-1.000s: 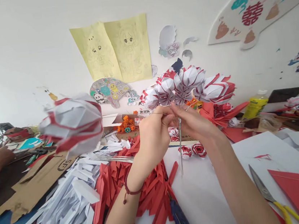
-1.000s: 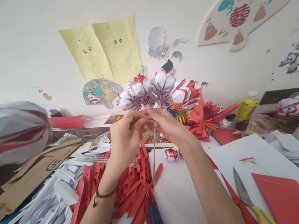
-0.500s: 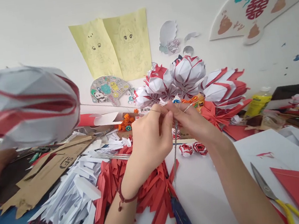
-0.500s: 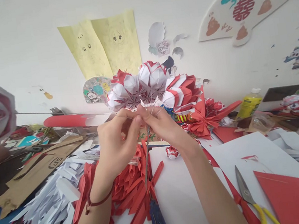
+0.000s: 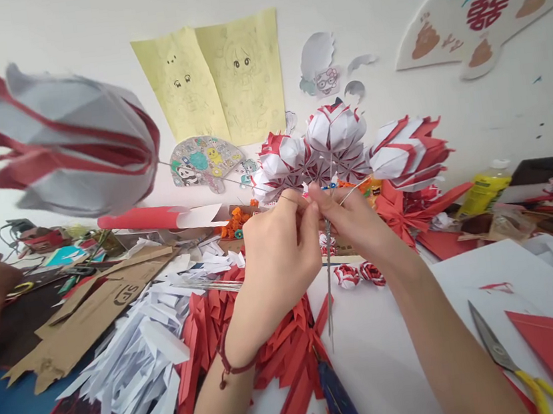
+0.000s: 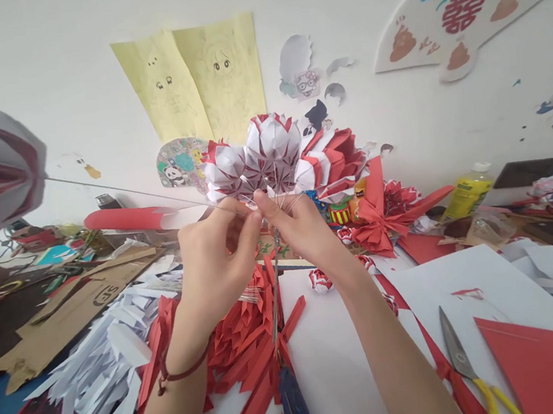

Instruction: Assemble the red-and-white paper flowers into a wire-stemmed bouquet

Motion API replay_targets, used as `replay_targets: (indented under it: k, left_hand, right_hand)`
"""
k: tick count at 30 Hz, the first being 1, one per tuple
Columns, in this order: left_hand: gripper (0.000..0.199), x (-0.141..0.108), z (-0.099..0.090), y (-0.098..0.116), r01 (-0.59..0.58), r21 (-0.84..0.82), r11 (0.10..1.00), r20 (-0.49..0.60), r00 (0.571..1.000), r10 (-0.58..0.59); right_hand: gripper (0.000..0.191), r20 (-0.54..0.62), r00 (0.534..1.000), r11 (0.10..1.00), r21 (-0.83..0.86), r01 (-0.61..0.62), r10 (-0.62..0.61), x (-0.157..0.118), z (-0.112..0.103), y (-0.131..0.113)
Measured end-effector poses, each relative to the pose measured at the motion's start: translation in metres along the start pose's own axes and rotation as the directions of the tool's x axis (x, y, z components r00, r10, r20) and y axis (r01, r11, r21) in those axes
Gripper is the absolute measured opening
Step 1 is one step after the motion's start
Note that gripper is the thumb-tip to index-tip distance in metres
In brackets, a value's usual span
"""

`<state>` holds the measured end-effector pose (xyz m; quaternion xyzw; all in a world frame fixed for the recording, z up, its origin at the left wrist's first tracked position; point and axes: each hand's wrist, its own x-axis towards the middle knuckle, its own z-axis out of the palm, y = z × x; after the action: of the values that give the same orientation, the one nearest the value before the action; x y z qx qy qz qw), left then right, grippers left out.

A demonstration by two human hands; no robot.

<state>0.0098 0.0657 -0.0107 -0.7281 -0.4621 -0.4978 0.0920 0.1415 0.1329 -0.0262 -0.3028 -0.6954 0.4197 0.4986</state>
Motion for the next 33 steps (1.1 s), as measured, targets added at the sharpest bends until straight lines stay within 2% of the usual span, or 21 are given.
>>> replay_targets:
  k: [4,9,14,21,26,30,33]
  left_hand:
    - [0.017,0.000,0.000,0.000,0.006,0.010,1.000,0.017,1.000,-0.007]
    - [0.020,0.000,-0.003,0.001,0.006,-0.008,1.000,-0.021,1.000,-0.006]
    - [0.020,0.000,-0.004,0.002,0.015,0.004,1.000,0.014,1.000,-0.015]
    - [0.022,0.000,-0.003,0.002,0.038,0.042,0.998,0.026,0.999,-0.039]
    - [0.023,0.002,0.000,-0.001,0.059,-0.016,0.998,0.026,0.998,-0.058]
    - [0.023,0.004,0.003,-0.006,0.074,-0.096,0.993,0.065,0.996,-0.068]
    - [0.022,0.004,0.002,-0.007,0.076,-0.085,0.994,0.071,0.995,-0.070]
  right_hand:
    - [0.065,-0.021,0.999,0.999,-0.025,0.043,-0.044,0.000,0.003,0.001]
    - [0.062,-0.041,0.999,1.000,-0.001,-0.008,0.008,-0.001,0.004,0.002]
    - [0.061,-0.039,0.999,0.998,-0.052,0.026,-0.028,0.000,0.004,0.004]
    - [0.055,-0.085,0.996,0.998,-0.045,-0.033,0.029,0.001,0.003,0.010]
    - [0.055,-0.087,0.996,0.999,0.021,-0.032,0.034,0.004,0.006,0.014]
    - [0.063,-0.025,1.000,0.995,0.098,0.010,-0.008,0.006,0.013,0.012]
    - [0.066,0.003,1.000,0.989,0.148,-0.008,0.008,0.006,0.017,0.010]
